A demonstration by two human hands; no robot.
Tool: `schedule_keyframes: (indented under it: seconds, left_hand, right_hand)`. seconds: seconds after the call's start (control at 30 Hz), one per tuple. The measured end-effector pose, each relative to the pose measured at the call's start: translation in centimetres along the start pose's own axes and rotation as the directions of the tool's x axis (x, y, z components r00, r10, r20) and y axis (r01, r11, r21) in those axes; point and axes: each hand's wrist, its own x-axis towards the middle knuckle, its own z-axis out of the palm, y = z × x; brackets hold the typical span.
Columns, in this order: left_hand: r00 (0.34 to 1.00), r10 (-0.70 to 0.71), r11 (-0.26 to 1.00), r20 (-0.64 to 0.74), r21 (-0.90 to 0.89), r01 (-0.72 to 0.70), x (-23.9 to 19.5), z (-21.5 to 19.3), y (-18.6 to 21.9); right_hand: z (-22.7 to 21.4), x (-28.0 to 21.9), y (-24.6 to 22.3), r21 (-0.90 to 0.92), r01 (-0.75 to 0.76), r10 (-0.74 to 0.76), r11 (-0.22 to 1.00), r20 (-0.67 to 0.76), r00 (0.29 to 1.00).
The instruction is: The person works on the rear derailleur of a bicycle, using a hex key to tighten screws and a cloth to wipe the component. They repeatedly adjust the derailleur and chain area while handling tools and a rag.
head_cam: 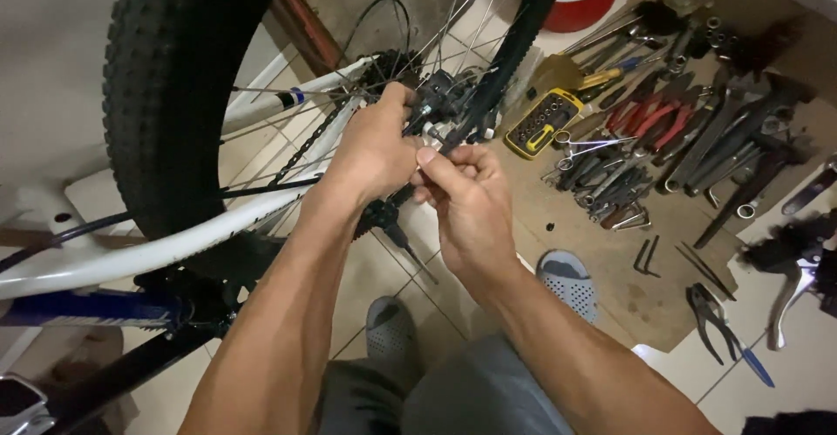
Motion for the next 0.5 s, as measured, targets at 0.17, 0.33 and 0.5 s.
schedule_keyframes:
  seconds: [0.17, 0.33, 0.5]
  left_hand:
    - [1.000, -0.021, 1.000, 0.021, 0.006, 0.021, 0.0, -0.2, 0.3]
    - [0.999, -0.046, 0.995, 0.008, -0.090, 0.046, 0.7, 0.2, -0.4]
    - [0.999, -0.046, 0.996, -0.003, -0.072, 0.046, 1.1, 0.2, -0.9]
  right_hand:
    - [-0.5, 0.4, -0.3, 0.057, -0.183, 0.181, 0.981, 0.054, 0.982]
    - [-1.3, 1.0, 0.4, 0.133, -0.240, 0.233, 0.962, 0.066, 0.970]
    - [-2.7, 1.5, 2.7, -0.065, -0.241, 0.247, 0.968, 0.100, 0.964]
